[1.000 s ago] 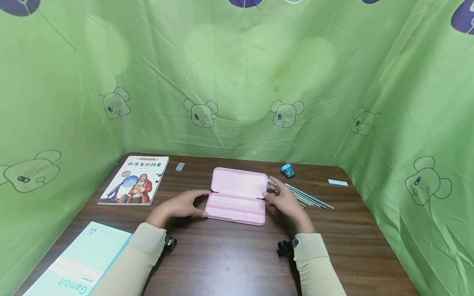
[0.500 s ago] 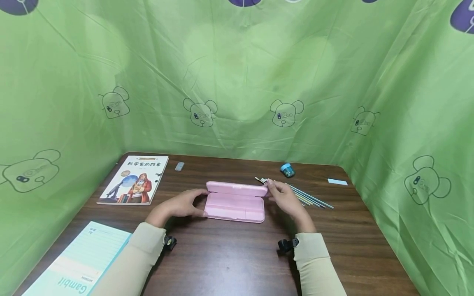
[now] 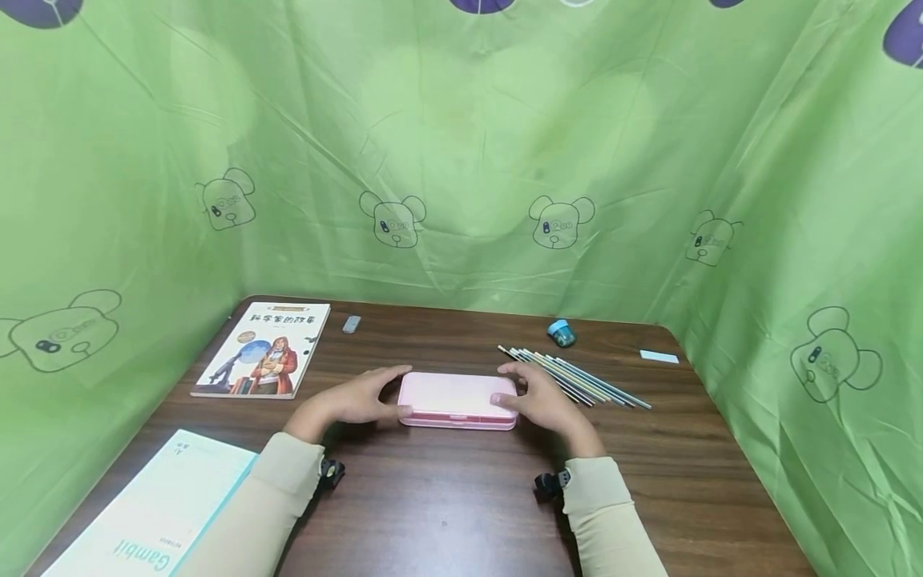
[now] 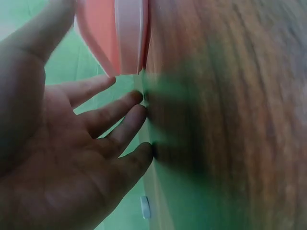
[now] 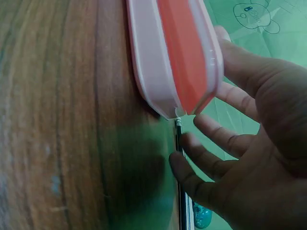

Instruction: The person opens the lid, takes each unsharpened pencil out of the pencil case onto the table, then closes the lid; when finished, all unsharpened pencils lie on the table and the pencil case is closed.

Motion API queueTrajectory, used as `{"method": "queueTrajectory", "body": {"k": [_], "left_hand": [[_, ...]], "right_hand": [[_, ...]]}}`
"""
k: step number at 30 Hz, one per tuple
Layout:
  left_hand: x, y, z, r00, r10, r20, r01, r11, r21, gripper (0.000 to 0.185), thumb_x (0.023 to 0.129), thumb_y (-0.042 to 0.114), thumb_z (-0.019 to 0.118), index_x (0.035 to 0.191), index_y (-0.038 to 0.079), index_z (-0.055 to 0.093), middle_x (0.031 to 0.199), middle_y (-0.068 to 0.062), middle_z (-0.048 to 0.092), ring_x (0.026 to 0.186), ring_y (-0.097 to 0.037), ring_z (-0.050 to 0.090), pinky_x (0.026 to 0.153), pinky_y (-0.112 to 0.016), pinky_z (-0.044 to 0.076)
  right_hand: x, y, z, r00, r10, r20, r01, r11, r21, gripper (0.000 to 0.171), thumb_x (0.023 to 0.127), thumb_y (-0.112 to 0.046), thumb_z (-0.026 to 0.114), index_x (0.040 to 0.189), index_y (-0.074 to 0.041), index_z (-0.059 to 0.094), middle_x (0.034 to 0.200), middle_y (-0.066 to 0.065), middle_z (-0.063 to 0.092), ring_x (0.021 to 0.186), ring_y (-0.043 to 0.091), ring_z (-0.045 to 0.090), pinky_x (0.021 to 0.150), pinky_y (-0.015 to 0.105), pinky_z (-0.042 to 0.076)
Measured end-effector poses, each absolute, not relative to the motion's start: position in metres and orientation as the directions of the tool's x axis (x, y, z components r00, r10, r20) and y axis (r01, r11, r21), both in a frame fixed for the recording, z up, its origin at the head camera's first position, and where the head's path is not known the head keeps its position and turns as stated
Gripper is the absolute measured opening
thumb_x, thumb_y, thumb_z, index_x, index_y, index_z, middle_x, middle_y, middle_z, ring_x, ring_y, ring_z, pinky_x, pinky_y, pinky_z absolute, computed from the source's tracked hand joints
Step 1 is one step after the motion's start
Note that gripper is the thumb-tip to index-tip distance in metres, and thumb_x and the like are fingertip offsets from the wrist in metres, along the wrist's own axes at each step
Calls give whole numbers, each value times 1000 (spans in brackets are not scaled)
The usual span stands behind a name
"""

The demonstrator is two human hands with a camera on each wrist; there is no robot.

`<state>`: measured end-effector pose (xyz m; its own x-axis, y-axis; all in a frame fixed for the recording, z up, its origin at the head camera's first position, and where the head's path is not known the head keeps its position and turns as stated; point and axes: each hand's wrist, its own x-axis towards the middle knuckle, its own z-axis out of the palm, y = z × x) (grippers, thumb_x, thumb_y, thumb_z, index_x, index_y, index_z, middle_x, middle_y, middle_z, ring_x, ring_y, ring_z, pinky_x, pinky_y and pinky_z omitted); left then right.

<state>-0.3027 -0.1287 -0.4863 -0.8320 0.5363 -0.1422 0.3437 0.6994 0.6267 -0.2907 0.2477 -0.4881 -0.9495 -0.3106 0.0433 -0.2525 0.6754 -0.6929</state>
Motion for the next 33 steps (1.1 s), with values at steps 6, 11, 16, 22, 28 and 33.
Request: {"method": "queueTrajectory", "body": {"k": [6,11,16,22,28,33], "left_hand": [[-302,-127,-489,-846,509,-157,309,708,634,94,106,65,66,177,14,32,183,-28,24,168,-58,20,133,-79,23],[-315,-133,-518,-857,489,-164,302,733,610,106,96,84,63,180,32,23,187,-25,6,170,-61,3,129,-89,13],[-324,-134,-535,-853,500,-151,328,738,591,103,90,95,57,176,47,25,187,-26,6,168,-64,2,128,-90,8],[-303,-126,-494,-835,503,-225,291,749,595,86,105,68,64,177,35,32,184,-32,8,167,-67,3,131,-87,7],[-299,-124,-486,-834,499,-235,275,745,607,85,106,64,67,177,34,32,182,-36,11,166,-69,3,131,-87,7],[-311,-124,-511,-839,499,-215,286,742,606,91,100,75,67,177,41,31,182,-35,13,164,-71,3,129,-89,5]], "right_hand": [[-290,244,-492,-936,-352,-5,-273,733,-624,84,97,-39,89,163,-3,53,167,26,53,161,49,43,132,68,36],[-288,241,-493,-929,-365,-57,-268,772,-577,100,97,-49,87,172,-4,39,177,26,39,167,50,33,135,70,31],[-287,241,-493,-926,-368,-84,-265,793,-549,104,98,-55,84,175,-7,34,180,25,35,168,51,30,135,71,30],[-287,242,-492,-920,-384,-84,-281,792,-542,102,100,-56,81,174,-5,35,179,25,36,168,49,31,135,69,31],[-287,240,-491,-926,-365,-100,-256,797,-547,99,99,-55,82,174,-7,37,180,25,35,169,48,29,136,68,29],[-288,238,-492,-927,-355,-121,-236,803,-548,99,99,-53,83,173,-5,39,179,25,37,169,49,29,136,68,29]]}}
